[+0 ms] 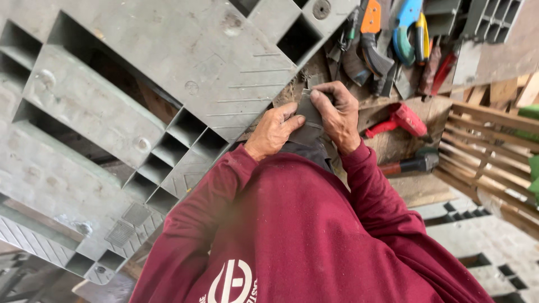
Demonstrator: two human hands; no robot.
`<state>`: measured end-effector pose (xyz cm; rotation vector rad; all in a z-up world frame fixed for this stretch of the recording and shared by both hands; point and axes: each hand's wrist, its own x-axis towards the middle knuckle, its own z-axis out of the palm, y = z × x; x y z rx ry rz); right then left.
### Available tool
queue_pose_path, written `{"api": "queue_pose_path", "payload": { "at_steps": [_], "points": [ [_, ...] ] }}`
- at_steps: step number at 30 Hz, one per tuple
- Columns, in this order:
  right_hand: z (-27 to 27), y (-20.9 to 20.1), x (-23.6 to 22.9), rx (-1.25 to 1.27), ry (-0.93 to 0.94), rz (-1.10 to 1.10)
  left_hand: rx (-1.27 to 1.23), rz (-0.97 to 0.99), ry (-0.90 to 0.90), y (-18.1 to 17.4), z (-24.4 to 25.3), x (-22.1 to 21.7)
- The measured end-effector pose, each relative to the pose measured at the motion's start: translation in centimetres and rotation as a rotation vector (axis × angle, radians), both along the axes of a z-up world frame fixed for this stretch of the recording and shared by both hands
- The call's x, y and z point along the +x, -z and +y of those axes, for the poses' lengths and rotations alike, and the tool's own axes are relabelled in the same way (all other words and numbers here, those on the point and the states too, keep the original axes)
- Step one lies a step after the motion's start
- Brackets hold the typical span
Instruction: The person uses a hand saw to cut a rectangular section out of a gray plastic pallet. They switch between a blue-handled saw and an orange-handled saw to complete the cut and remove the piece.
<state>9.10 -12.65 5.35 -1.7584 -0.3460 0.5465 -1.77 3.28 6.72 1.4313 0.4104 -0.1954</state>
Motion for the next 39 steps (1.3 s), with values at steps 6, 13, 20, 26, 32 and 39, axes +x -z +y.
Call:
{"api": "queue_pose_path", "payload": {
  "at_steps": [6, 13, 20, 26, 32, 39],
  "points": [
    [4.8, -0.2, 1.6, 0.175, -0.056, 0.333, 0.03, -0.086, -0.353, -1.0, 1.8, -1.1],
    [3.5, -0.5, 2.0, 0.062, -0.184, 0.182, 0.613, 0.067, -0.246, -2.9, 4.1, 0.0],
    [-6.0, 6.8, 10.9, -0.324, 0.085, -0.565, 0.121, 0.005, -0.162, -2.3, -0.2, 3.9],
    [-9.5, 10.6, 17.2, -0.898, 0.024, -0.768, 0.285, 0.057, 0.063, -1.9, -1.0, 6.4],
    [-8.9, 11.8, 18.5, -0.905, -0.075, -0.659, 0.935, -0.126, -0.051, -1.4, -0.8, 6.9],
    [-5.4, 7.9, 12.8, -0.804, -0.084, -0.817, 1.083, -0.175, 0.007, -1.5, 0.0, 8.5]
  ]
}}
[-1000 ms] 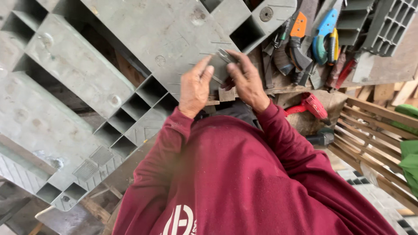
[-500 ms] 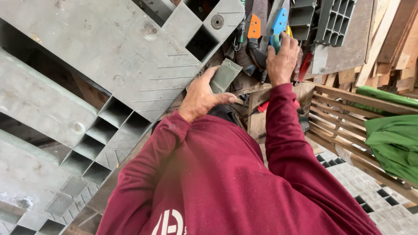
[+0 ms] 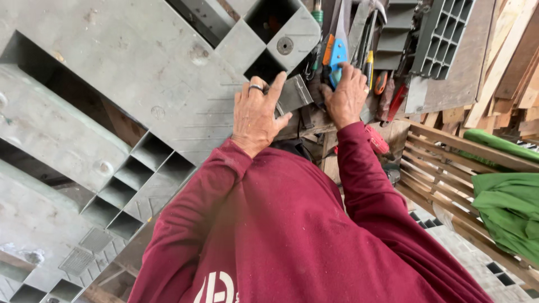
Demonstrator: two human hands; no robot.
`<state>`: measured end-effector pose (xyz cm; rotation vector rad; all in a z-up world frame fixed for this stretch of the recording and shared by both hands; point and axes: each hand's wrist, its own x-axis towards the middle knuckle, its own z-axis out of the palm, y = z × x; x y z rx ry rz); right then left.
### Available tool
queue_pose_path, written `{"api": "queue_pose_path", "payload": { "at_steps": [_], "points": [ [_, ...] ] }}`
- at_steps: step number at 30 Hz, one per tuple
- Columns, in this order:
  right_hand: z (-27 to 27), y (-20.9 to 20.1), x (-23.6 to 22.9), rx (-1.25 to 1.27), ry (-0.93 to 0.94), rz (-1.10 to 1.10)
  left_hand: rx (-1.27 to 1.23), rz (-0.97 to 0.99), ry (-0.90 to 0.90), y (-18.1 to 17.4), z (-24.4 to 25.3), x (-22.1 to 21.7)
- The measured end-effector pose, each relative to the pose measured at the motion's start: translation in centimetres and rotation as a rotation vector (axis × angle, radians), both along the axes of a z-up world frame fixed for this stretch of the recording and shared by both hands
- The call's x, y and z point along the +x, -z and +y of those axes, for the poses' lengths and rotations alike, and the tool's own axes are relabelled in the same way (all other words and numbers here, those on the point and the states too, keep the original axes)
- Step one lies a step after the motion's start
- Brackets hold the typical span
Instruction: The person uses a hand saw to cut a rectangular section out of a gray plastic pallet. They switch between a blue-handled saw and an orange-handled saw to complete the cut and remove the piece.
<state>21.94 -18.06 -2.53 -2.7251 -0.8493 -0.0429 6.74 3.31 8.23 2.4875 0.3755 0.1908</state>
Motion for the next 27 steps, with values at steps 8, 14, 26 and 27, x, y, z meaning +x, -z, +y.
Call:
{"api": "queue_pose_path", "payload": {
  "at_steps": [8, 14, 26, 27],
  "points": [
    [-1.0, -2.8, 3.0, 0.163, 0.154, 0.478, 0.03, -0.042, 0.059, 2.8, 0.3, 0.5],
    [-1.2, -9.6, -1.2, 0.792, 0.045, 0.427, -0.095, -0.187, 0.055, 3.7, 0.6, -0.1],
    [14.6, -14.2, -18.8, 0.713, -0.582, 1.034, -0.79, -0.588, -1.086, -0.9, 3.4, -17.6],
    [15.7, -14.3, -20.4, 0.679, -0.595, 1.099, -0.737, -0.593, -1.142, -1.4, 3.4, -19.9]
  ]
}}
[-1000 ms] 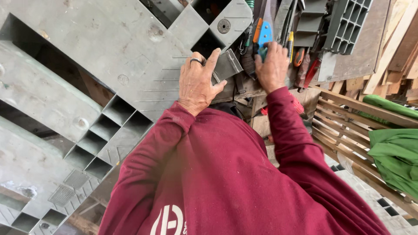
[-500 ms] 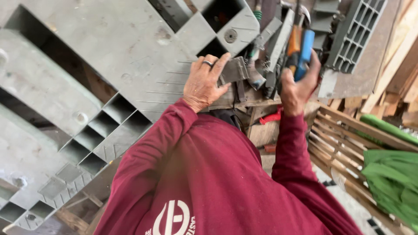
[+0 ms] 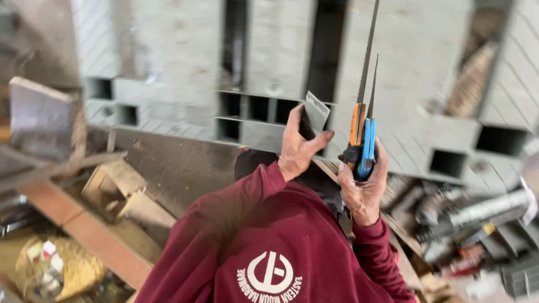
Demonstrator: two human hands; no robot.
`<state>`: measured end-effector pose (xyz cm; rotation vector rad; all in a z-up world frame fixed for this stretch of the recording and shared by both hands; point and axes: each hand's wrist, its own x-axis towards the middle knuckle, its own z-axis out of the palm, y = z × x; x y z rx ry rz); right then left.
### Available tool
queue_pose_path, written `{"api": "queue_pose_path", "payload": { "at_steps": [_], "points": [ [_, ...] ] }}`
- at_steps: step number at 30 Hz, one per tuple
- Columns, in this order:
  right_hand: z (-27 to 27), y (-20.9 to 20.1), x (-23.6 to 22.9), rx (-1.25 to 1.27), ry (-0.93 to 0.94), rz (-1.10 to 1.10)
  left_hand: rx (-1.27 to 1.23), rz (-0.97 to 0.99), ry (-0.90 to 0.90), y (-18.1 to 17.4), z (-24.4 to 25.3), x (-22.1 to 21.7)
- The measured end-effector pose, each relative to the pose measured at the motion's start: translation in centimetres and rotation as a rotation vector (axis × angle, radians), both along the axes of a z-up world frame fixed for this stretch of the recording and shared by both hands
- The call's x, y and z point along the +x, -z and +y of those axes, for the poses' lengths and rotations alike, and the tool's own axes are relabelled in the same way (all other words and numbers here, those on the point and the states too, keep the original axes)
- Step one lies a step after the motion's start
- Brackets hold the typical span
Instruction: The person uses a hand saw to cut a rectangular section out of a gray plastic pallet. They switch between a blue-handled saw and an orange-handled saw to complete the cut and remove the piece.
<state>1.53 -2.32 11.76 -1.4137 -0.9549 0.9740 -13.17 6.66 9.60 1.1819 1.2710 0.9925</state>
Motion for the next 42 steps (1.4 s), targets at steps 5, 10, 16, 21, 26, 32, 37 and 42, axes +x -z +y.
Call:
{"api": "queue_pose_path", "payload": {
  "at_steps": [5, 10, 16, 21, 26, 32, 37, 42],
  "points": [
    [6.7, -0.2, -8.9, -0.066, -0.161, -0.064, 0.045, 0.086, -0.197, -0.4, 1.3, -10.2],
    [13.0, 0.3, -20.4, 0.005, -0.151, -0.307, 0.397, 0.335, -0.198, 0.8, 6.6, -23.4],
    [18.9, 1.2, -33.3, -0.031, -0.017, -0.738, 0.42, 0.539, 0.132, 1.2, 15.1, -37.8],
    [21.9, 0.9, -38.2, -0.079, -0.091, -1.115, 0.465, 0.589, 0.274, 1.6, 17.9, -41.9],
    [23.1, 0.6, -39.7, -0.093, -0.091, -1.231, 0.415, 0.651, 0.367, 2.3, 18.6, -42.2],
    [22.9, 1.9, -40.1, -0.035, 0.006, -1.255, 0.403, 0.763, 0.411, 2.9, 18.5, -41.9],
    [22.8, 2.2, -39.9, -0.086, -0.046, -1.289, 0.487, 0.737, 0.361, 3.1, 17.4, -41.8],
    [23.5, 1.8, -41.2, -0.182, -0.064, -1.314, 0.524, 0.708, 0.385, 2.3, 20.5, -43.8]
  ]
}}
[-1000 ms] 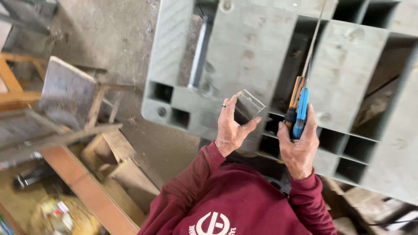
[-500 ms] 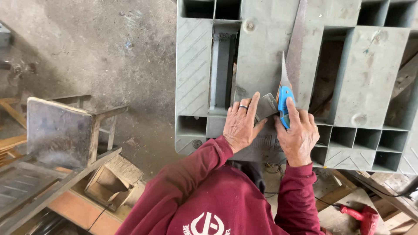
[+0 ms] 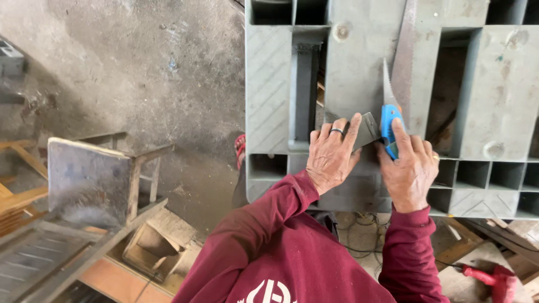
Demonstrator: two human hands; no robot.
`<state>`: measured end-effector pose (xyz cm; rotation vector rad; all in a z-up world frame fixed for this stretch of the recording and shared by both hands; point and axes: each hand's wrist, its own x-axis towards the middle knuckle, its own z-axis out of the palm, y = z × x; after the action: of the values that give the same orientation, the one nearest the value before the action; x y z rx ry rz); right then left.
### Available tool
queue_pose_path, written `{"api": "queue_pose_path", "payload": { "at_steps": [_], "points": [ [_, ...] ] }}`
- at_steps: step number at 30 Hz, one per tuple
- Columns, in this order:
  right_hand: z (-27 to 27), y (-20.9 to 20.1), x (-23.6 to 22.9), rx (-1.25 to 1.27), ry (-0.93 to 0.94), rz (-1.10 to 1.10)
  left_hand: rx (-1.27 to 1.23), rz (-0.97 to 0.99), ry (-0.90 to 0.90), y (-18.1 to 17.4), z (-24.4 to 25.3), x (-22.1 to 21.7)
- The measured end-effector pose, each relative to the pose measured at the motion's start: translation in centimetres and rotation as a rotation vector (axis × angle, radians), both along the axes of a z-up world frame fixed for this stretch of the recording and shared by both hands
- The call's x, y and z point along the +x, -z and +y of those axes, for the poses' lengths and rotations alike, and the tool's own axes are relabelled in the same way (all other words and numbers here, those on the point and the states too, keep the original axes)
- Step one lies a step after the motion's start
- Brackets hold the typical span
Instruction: The person uses a hand saw to cut a rectangular section out of a gray plastic pallet. They switch between a blue-handled saw and an orange-handled saw to complete the cut and remove the piece.
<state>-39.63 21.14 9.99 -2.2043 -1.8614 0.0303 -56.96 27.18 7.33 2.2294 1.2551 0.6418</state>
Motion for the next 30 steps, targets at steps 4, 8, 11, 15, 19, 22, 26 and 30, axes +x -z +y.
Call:
{"api": "queue_pose_path", "payload": {
  "at_steps": [4, 8, 11, 15, 19, 22, 26, 30],
  "points": [
    [0.9, 1.3, -2.8, 0.022, 0.18, -0.079, -0.051, -0.102, 0.045, -1.1, 4.2, -4.9],
    [1.7, 3.4, -7.0, 0.064, 0.47, -0.085, -0.088, -0.17, 0.203, -1.4, 9.6, -11.3],
    [3.0, 5.7, -9.2, 0.09, 0.599, -0.239, -0.105, -0.174, 0.326, -1.6, 12.9, -15.5],
    [3.1, 6.5, -9.2, 0.098, 0.647, -0.191, -0.143, -0.177, 0.443, -1.4, 16.4, -19.6],
    [3.2, 6.5, -9.6, 0.131, 0.664, -0.096, -0.147, -0.174, 0.495, -1.0, 20.2, -21.4],
    [3.5, 6.8, -9.9, 0.162, 0.707, -0.017, -0.135, -0.165, 0.5, -0.5, 22.7, -21.3],
    [4.0, 7.1, -9.8, 0.147, 0.709, -0.089, -0.09, -0.126, 0.477, -0.2, 26.7, -20.5],
    [3.6, 8.2, -9.6, 0.187, 0.736, 0.045, -0.023, -0.081, 0.468, 1.1, 32.4, -18.9]
  ]
}}
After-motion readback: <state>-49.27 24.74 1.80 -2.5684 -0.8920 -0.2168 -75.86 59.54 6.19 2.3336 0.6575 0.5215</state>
